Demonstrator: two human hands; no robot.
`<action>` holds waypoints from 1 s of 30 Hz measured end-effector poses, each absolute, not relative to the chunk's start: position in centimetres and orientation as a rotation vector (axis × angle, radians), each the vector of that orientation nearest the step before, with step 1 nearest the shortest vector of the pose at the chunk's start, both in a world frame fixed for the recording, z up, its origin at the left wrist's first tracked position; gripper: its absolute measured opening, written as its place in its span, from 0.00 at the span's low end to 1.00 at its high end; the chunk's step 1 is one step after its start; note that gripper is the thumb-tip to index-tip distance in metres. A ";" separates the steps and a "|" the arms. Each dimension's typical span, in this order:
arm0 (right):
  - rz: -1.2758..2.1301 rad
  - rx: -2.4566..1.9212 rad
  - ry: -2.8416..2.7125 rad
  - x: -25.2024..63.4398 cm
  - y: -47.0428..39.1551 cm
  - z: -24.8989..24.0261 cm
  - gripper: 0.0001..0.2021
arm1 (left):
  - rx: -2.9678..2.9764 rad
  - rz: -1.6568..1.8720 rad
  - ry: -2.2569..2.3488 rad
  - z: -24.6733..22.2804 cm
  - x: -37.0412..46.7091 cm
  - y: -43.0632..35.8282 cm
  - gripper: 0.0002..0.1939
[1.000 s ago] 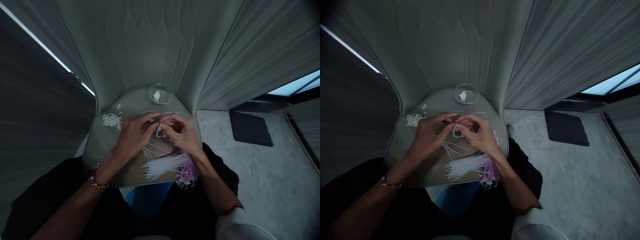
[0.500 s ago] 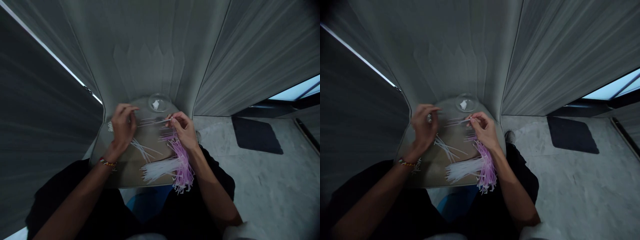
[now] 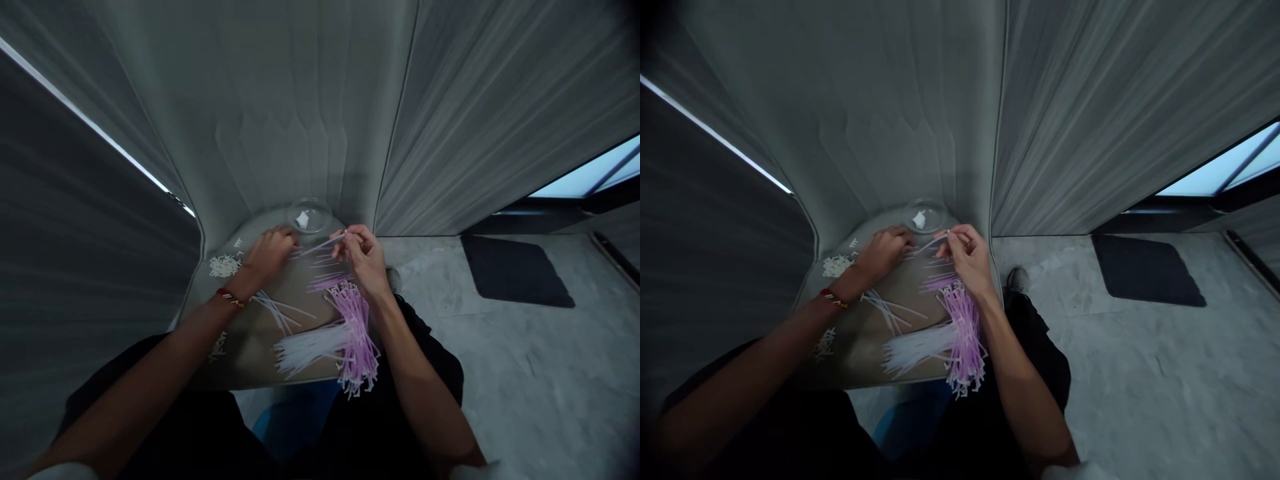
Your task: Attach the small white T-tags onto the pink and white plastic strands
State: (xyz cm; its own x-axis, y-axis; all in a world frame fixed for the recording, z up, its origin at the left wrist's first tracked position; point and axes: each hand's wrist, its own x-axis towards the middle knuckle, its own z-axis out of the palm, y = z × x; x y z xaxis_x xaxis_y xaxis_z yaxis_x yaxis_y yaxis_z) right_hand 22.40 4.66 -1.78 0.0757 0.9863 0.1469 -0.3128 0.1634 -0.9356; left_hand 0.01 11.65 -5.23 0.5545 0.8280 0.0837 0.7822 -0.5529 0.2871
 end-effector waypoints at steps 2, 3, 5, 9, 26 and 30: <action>1.189 -0.881 -0.981 22.5 4.8 -1.9 0.12 | 2.610 0.285 1.349 -5.1 -0.1 11.4 0.09; 1.185 -0.875 -0.967 22.6 4.9 -1.9 0.12 | 2.627 0.276 1.346 -5.0 -0.2 11.4 0.09; 1.182 -0.871 -0.951 22.7 4.9 -1.9 0.12 | 2.643 0.268 1.339 -5.0 -0.4 11.2 0.09; 1.172 -0.900 -0.958 23.0 5.0 -1.9 0.12 | 2.625 0.293 1.334 -5.2 -0.8 11.2 0.09; 1.131 -0.911 -0.832 24.5 5.3 -1.9 0.13 | 2.582 0.420 1.320 -3.6 -4.4 8.5 0.13; 1.117 -0.926 -0.850 24.7 5.3 -2.2 0.13 | 2.654 0.345 1.330 -4.1 -3.2 8.0 0.10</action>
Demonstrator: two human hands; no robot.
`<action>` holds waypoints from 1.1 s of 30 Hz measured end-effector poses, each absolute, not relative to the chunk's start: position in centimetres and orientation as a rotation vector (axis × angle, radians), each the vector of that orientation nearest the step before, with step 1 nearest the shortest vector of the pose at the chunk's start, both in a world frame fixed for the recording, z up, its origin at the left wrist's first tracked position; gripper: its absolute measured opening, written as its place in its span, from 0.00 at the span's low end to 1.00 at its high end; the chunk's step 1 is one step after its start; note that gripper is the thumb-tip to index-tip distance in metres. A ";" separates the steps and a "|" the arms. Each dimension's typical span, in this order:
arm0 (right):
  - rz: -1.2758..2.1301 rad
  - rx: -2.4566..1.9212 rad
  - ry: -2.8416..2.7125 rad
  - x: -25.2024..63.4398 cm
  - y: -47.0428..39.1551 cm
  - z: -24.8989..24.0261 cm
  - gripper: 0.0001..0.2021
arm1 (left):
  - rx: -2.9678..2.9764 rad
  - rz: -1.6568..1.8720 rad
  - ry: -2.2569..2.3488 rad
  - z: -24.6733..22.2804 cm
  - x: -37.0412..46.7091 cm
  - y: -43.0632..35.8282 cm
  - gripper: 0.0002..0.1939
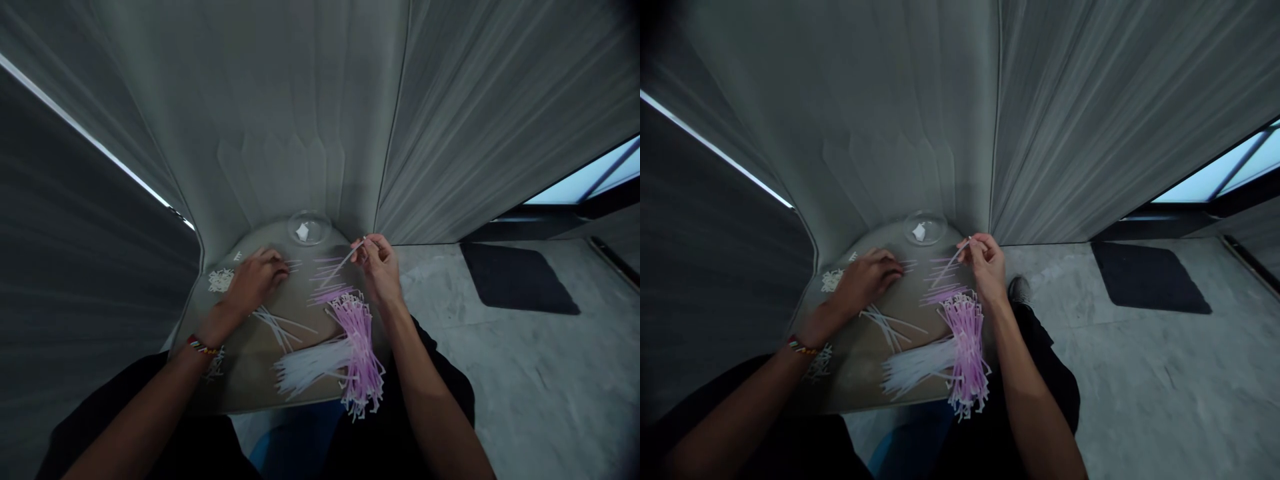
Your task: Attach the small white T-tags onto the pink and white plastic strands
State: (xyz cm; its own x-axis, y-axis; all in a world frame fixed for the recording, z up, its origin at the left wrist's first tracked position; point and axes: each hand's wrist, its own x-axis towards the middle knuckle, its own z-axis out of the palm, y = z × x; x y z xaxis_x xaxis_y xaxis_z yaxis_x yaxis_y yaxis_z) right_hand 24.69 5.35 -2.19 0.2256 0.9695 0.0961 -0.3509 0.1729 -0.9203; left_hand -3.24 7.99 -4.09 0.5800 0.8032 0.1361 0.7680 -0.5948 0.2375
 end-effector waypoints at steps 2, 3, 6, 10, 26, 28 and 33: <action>1.112 -0.931 -0.846 24.8 5.4 -2.3 0.13 | 2.688 0.300 1.326 -4.3 -2.7 8.0 0.08; 1.109 -0.931 -0.839 24.8 5.4 -2.4 0.13 | 2.699 0.283 1.329 -4.3 -2.5 8.0 0.07; 1.109 -0.914 -0.822 24.9 5.5 -2.4 0.13 | 2.713 0.249 1.339 -4.5 -1.7 8.0 0.06; 1.109 -0.908 -0.823 25.0 5.5 -2.1 0.12 | 2.749 0.201 1.316 -4.8 -0.8 7.7 0.09; 1.162 -0.884 -0.737 25.4 5.6 -2.3 0.13 | 2.516 0.507 1.372 -4.0 -1.5 6.1 0.09; 1.164 -0.897 -0.737 25.4 5.7 -2.5 0.13 | 2.401 0.659 1.364 -3.4 -2.1 5.7 0.09; 1.123 -0.984 -0.800 25.4 5.7 -2.8 0.13 | 2.308 0.883 1.344 -2.7 -3.5 5.3 0.10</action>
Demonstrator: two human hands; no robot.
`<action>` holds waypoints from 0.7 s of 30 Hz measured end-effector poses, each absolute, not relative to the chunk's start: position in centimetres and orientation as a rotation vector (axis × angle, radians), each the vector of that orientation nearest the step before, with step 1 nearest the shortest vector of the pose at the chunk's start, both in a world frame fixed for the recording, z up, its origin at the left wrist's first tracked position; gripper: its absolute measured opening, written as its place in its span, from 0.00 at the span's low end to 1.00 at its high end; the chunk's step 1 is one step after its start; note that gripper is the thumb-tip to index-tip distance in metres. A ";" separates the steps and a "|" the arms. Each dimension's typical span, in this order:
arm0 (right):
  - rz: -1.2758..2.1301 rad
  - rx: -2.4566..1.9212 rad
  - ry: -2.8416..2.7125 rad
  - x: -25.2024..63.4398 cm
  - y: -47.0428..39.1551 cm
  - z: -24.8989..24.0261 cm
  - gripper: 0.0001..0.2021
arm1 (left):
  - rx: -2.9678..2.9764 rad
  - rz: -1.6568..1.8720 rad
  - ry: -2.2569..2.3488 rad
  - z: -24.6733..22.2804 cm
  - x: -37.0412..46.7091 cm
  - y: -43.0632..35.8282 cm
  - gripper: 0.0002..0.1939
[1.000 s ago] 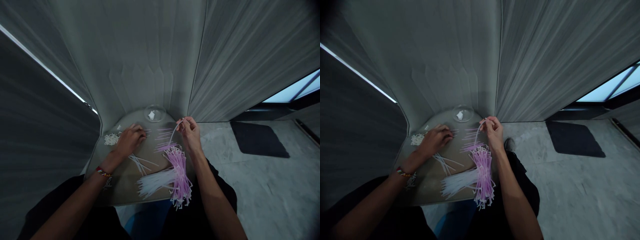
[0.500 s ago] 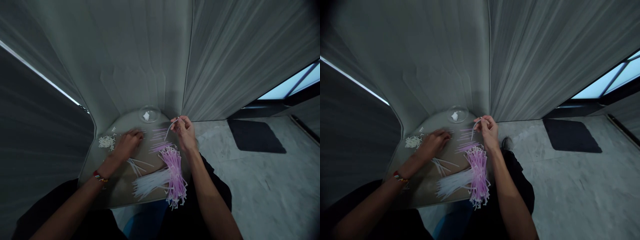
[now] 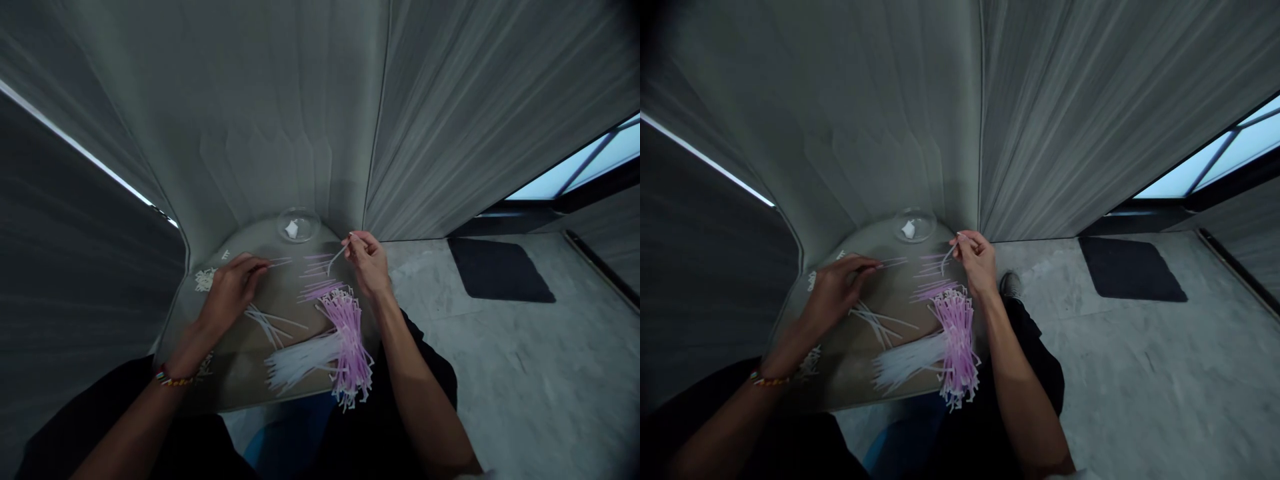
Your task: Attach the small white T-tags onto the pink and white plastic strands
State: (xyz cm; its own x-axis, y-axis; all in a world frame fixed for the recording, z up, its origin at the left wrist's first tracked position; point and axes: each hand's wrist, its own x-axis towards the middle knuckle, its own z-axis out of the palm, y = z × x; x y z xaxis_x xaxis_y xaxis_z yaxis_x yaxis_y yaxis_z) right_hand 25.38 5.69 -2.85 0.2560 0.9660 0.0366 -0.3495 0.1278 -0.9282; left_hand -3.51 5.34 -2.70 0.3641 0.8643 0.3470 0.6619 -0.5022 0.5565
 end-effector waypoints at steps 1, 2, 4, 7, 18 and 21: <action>1.098 -1.015 -0.833 25.4 5.7 -2.8 0.13 | 2.292 0.913 1.353 -2.7 -3.6 5.3 0.10; 1.069 -1.049 -0.874 25.5 5.7 -2.8 0.13 | 2.273 0.944 1.365 -2.7 -3.7 5.4 0.10; 1.009 -1.121 -0.987 25.6 5.9 -2.3 0.13 | 2.244 0.995 1.374 -2.6 -3.8 5.5 0.10; 0.920 -1.224 -1.278 25.6 7.3 -0.7 0.12 | 2.229 1.077 1.344 -2.4 -4.1 5.7 0.09; 0.534 -1.568 -2.000 20.8 16.5 1.0 0.08 | 2.095 1.289 1.332 -0.7 -5.2 5.8 0.08; 0.508 -1.598 -2.075 20.1 17.0 0.1 0.10 | 2.079 1.304 1.308 -0.4 -5.1 5.7 0.09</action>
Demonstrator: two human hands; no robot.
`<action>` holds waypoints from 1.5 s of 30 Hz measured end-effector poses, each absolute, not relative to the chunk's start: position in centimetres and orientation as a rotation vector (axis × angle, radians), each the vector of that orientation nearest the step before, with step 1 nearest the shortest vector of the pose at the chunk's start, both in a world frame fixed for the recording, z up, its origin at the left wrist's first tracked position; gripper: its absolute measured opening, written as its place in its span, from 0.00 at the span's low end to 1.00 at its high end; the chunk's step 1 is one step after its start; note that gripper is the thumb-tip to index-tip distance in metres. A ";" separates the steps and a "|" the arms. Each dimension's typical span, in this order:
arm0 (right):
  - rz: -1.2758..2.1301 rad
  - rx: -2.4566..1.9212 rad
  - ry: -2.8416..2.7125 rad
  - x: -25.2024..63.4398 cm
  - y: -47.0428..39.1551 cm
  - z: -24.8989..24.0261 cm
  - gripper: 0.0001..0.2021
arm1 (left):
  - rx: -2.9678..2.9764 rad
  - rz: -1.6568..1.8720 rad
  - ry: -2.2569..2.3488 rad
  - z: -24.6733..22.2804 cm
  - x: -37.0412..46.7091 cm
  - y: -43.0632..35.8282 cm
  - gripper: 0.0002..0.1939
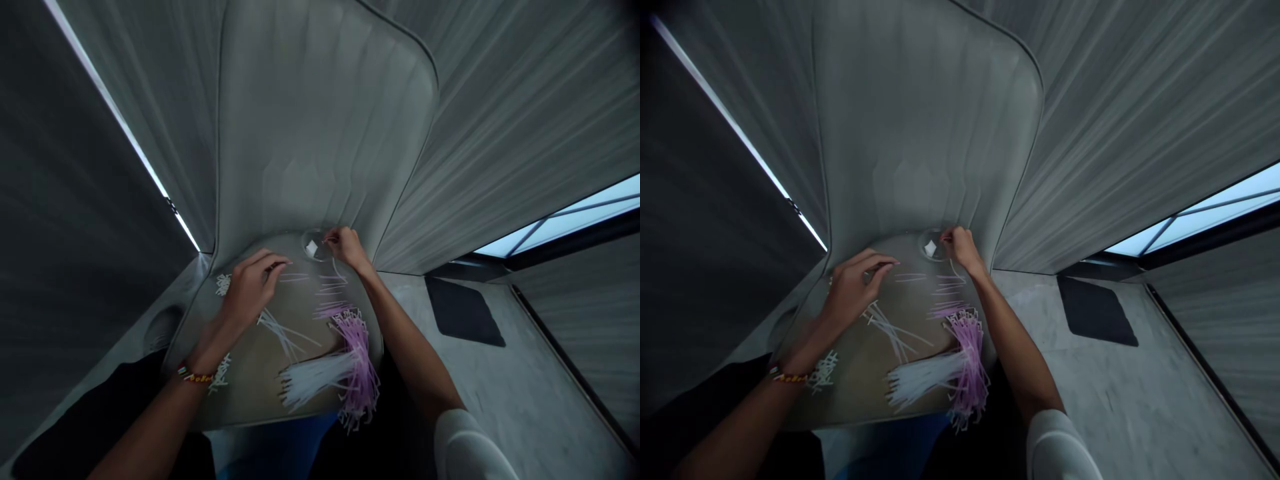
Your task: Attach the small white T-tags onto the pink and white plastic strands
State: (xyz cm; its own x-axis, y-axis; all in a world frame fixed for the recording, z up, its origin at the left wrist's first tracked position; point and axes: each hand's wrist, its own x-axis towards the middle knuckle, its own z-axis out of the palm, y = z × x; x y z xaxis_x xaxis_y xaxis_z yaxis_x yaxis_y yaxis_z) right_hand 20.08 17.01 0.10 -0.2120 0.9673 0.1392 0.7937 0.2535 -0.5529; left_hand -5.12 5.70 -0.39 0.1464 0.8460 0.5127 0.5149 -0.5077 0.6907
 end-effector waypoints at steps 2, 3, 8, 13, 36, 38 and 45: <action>0.494 -1.610 -2.120 19.7 17.3 -0.3 0.11 | 2.073 1.304 1.298 -0.2 -5.1 5.6 0.09; 0.490 -1.616 -2.141 19.5 17.4 -0.4 0.11 | 2.068 1.312 1.295 -0.2 -5.2 5.6 0.09; 0.493 -1.656 -2.231 18.4 18.2 -1.5 0.10 | 2.043 1.347 1.273 0.0 -5.3 5.5 0.09; 0.486 -1.716 -2.239 18.0 18.4 -2.4 0.09 | 2.033 1.363 1.256 0.2 -5.3 5.4 0.10; 1.361 -1.074 -1.323 17.3 2.6 3.0 0.09 | 1.708 1.266 1.125 0.4 -2.3 2.7 0.04; 1.434 -1.081 -1.218 17.2 2.1 2.1 0.09 | 1.724 1.228 1.133 0.5 -2.1 2.6 0.04; 1.567 -1.012 -1.013 17.0 1.0 0.7 0.11 | 1.741 1.156 1.117 0.5 -1.6 2.1 0.04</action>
State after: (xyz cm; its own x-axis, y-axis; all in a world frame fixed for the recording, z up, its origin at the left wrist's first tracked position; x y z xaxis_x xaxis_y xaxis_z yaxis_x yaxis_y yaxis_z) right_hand 16.96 0.99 0.73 -0.1781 0.9753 -0.1304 -0.2813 -0.1774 -0.9431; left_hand -1.58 2.13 0.54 0.2101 0.9347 0.2865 0.2546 -0.3353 0.9071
